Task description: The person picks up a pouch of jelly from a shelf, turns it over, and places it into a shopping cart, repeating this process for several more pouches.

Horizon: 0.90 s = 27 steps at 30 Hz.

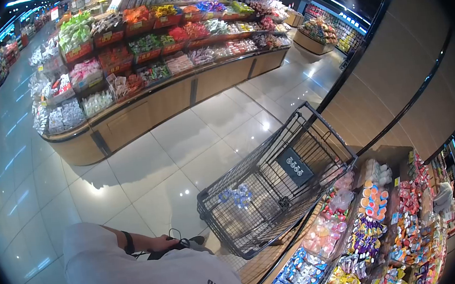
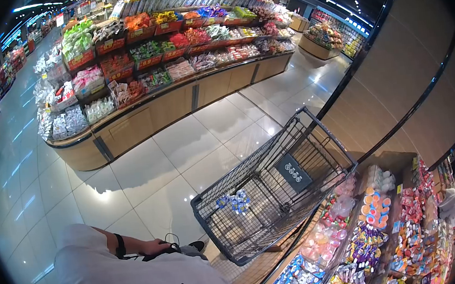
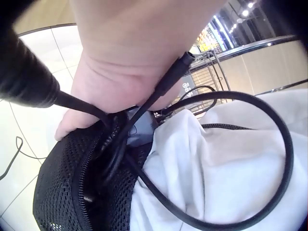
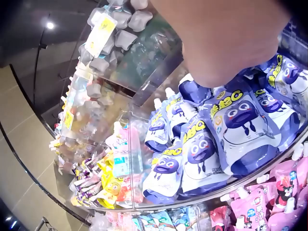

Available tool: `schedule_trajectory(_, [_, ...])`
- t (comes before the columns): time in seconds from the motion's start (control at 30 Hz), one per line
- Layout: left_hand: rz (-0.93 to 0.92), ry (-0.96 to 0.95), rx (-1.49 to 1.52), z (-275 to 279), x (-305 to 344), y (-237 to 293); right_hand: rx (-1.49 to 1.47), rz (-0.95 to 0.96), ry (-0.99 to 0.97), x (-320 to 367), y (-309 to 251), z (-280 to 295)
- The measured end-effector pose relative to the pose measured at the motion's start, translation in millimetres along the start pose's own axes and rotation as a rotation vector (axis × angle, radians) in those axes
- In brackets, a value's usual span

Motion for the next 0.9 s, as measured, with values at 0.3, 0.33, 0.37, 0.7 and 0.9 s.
schedule_trajectory(0.3, [-0.02, -0.021, -0.054, 1, 60, 52, -0.019, -0.13, 0.061, 1, 31, 8])
schedule_trajectory(0.33, [-0.03, 0.007, -0.068, 3, 38, 33, -0.019, -0.152, 0.075, 2, 37, 8])
schedule_trajectory(0.37, [-0.038, 0.036, -0.081, 6, 20, 18, -0.023, -0.176, 0.089, 2, 44, 9])
schedule_trajectory(0.7, [-0.228, -0.204, -0.339, 18, -15, 14, 0.011, -0.653, 0.538, 78, 208, -4])
schedule_trajectory(0.9, [0.145, -0.239, -0.485, 31, 42, 92, -0.196, -0.833, 0.537, 120, 173, 38])
Point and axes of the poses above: each hand's wrist, its own x-axis away from the middle knuckle, its own z-axis out of the back of the hand, y = z × x, the point moved 6 cm from there along -x, towards the middle knuckle, and after that the axes turned 1 degree about y, right-handed, at the moved point
